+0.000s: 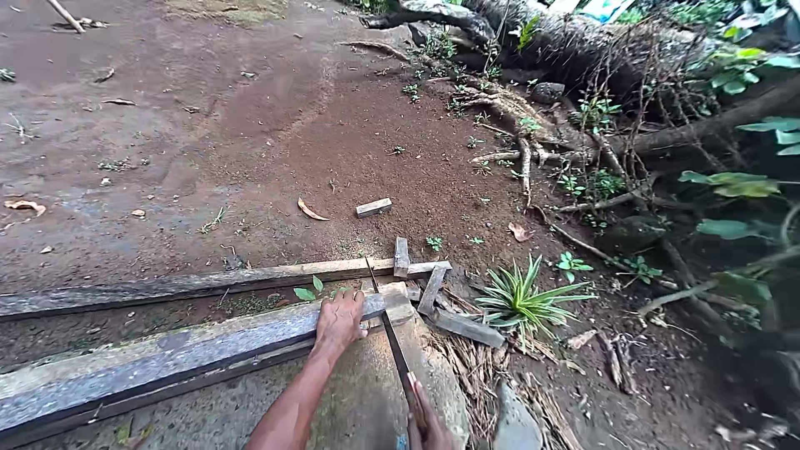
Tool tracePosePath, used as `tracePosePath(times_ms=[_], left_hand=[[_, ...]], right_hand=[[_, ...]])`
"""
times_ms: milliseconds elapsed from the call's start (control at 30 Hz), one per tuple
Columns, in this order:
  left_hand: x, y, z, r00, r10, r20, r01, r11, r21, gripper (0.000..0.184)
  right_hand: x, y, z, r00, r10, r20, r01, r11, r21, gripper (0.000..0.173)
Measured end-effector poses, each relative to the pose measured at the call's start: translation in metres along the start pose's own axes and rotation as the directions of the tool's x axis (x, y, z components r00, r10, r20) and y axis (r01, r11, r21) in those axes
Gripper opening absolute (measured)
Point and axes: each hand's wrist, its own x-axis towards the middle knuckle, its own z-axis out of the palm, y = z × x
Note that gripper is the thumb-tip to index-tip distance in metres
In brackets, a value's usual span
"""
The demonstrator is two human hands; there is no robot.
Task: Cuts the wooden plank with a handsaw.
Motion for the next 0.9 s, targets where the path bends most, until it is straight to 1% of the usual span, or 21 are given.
tracePosePath(times_ms=[33,67,100,167,233,333,400,467,533,567,600,667,700,733,767,800,833,867,900], left_hand=[[0.000,0.000,-0.002,1.000,0.006,-0.004,-0.006,1.000,0.007,0.088],[0.000,0.000,-0.003,1.000,0.008,-0.008,-0.008,1.000,0.020,0.088],[0.000,-0.001,-0.005,1.000,0.011,-0.013,-0.011,0.999,0.036,0.088],[0.000,-0.002,-0.006,1.000,0.011,-0.020,-0.010,0.999,0.049,0.089],[-0.001,-0.002,-0.005,1.000,0.013,-0.020,-0.012,0.998,0.057,0.091],[-0.002,-0.006,-0.003,0.998,0.038,-0.043,-0.036,0.998,0.059,0.101],[-0.003,-0.009,0.000,0.995,0.065,-0.076,-0.060,0.996,0.065,0.115],[-0.004,-0.014,0.008,0.978,0.118,-0.173,-0.112,0.993,0.041,0.122],[-0.005,-0.016,0.013,0.958,0.130,-0.255,-0.141,0.990,-0.025,0.119],[-0.005,-0.015,0.013,0.956,0.112,-0.270,-0.130,0.990,-0.052,0.116],[-0.005,-0.013,0.012,0.957,0.088,-0.277,-0.110,0.992,-0.063,0.115],[-0.001,-0.008,0.012,0.962,0.045,-0.269,-0.057,0.998,-0.036,0.117],[0.000,-0.006,0.014,0.963,0.034,-0.266,-0.038,0.999,-0.010,0.118],[0.001,-0.006,0.016,0.966,0.027,-0.258,-0.024,1.000,0.015,0.117],[0.003,-0.005,0.017,0.969,0.021,-0.247,-0.013,0.999,0.034,0.116],[0.003,-0.005,0.017,0.971,0.018,-0.239,-0.007,0.999,0.046,0.114],[0.003,-0.004,0.016,0.973,0.017,-0.231,-0.005,0.999,0.052,0.112],[0.003,-0.004,0.015,0.974,0.016,-0.227,-0.003,0.998,0.057,0.110],[0.002,-0.004,0.013,0.975,0.013,-0.221,0.000,0.998,0.058,0.110]], right_hand=[[0.020,0.025,0.036,0.975,-0.145,-0.171,0.158,0.985,0.064,0.054],[0.038,0.031,0.051,0.958,-0.186,-0.217,0.208,0.974,0.084,0.057],[0.049,0.027,0.056,0.961,-0.175,-0.215,0.199,0.975,0.097,0.058],[0.054,0.015,0.053,0.965,-0.124,-0.232,0.152,0.983,0.105,0.059],[0.040,0.013,0.050,0.953,-0.113,-0.280,0.132,0.990,0.051,0.060],[0.008,0.030,0.051,0.925,-0.167,-0.342,0.143,0.985,-0.093,0.057],[-0.015,0.046,0.051,0.917,-0.217,-0.334,0.168,0.971,-0.170,0.054],[-0.039,0.057,0.046,0.928,-0.251,-0.276,0.200,0.959,-0.200,0.051],[-0.056,0.064,0.037,0.945,-0.272,-0.180,0.249,0.958,-0.140,0.050],[-0.058,0.068,0.033,0.944,-0.286,-0.166,0.273,0.957,-0.097,0.051],[-0.054,0.074,0.029,0.935,-0.300,-0.189,0.292,0.954,-0.065,0.052],[-0.019,0.091,0.019,0.905,-0.307,-0.293,0.301,0.951,-0.065,0.050],[0.008,0.100,0.012,0.894,-0.283,-0.347,0.269,0.959,-0.090,0.045],[0.040,0.109,0.003,0.898,-0.234,-0.373,0.197,0.971,-0.137,0.039],[0.074,0.120,-0.006,0.924,-0.157,-0.349,0.092,0.977,-0.195,0.036],[0.107,0.132,-0.013,0.961,-0.047,-0.273,-0.026,0.966,-0.258,0.040],[0.136,0.145,-0.017,0.982,0.075,-0.175,-0.131,0.932,-0.337,0.050],[0.160,0.159,-0.015,0.983,0.162,-0.091,-0.185,0.889,-0.419,0.060],[0.179,0.175,-0.009,0.981,0.193,-0.027,-0.182,0.855,-0.486,0.068]])
